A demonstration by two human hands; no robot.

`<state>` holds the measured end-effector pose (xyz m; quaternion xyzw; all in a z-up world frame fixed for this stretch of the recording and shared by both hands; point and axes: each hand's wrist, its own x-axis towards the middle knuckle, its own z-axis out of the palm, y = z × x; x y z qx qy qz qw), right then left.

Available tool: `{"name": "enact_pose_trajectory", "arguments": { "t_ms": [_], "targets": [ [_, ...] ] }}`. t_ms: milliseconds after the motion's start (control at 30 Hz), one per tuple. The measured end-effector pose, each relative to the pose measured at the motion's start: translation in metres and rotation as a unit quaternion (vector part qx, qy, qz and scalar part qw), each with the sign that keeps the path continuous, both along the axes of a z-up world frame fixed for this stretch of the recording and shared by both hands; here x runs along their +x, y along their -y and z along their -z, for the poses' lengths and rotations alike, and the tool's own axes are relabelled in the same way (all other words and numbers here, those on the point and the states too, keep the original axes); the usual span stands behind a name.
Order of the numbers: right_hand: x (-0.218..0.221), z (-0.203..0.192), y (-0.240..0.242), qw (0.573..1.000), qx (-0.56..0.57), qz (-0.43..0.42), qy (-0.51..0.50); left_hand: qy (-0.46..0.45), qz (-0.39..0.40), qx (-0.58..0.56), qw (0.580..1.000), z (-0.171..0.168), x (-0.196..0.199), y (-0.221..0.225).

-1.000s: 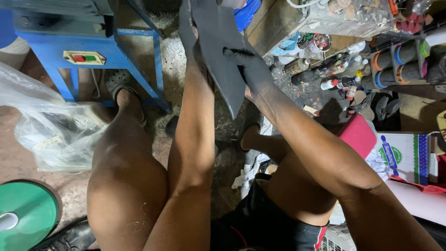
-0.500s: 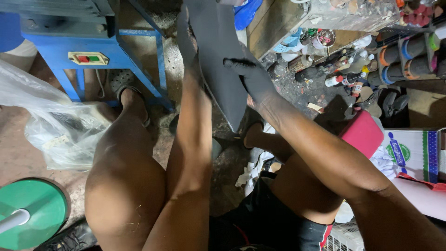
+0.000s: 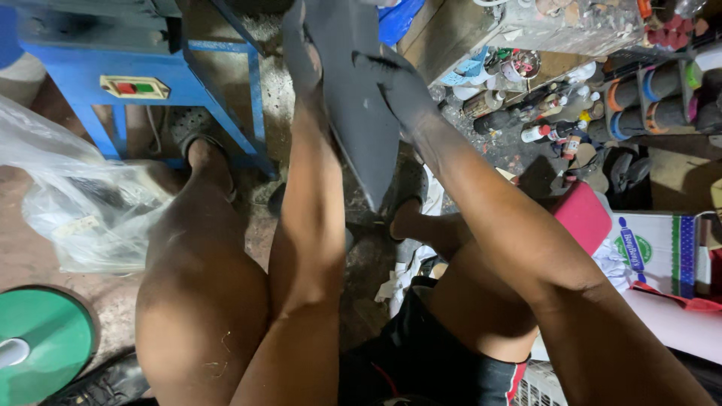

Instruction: The person holds a black shoe sole against a rotating machine to sand and smooth the edges, turning the sole to reach different sections.

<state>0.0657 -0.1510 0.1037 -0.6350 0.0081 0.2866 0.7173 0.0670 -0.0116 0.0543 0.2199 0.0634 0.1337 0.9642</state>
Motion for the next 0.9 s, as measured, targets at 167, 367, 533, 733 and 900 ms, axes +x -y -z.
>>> {"name": "enact_pose_trajectory", "arguments": {
  "t_ms": [167, 367, 533, 733, 900],
  "targets": [
    [0.008, 0.003, -0.001, 0.995, 0.097, 0.021, 0.006, -0.034, -0.007, 0.028, 0.999, 0.006, 0.014, 0.014],
    [-0.002, 0.006, 0.002, 0.996, 0.089, 0.019, 0.022, -0.042, -0.014, 0.067, 0.997, 0.004, -0.001, 0.017],
    [-0.018, -0.001, 0.002, 0.997, 0.076, 0.023, 0.02, -0.037, -0.018, 0.08, 0.996, -0.005, -0.003, 0.011],
    [-0.031, -0.003, 0.007, 0.998, 0.054, 0.023, 0.037, -0.036, -0.013, 0.082, 0.996, -0.004, -0.016, 0.011],
    [-0.038, -0.002, 0.02, 0.999, 0.028, 0.022, -0.027, -0.037, -0.011, 0.072, 0.997, 0.002, -0.024, 0.01]
  ]
}}
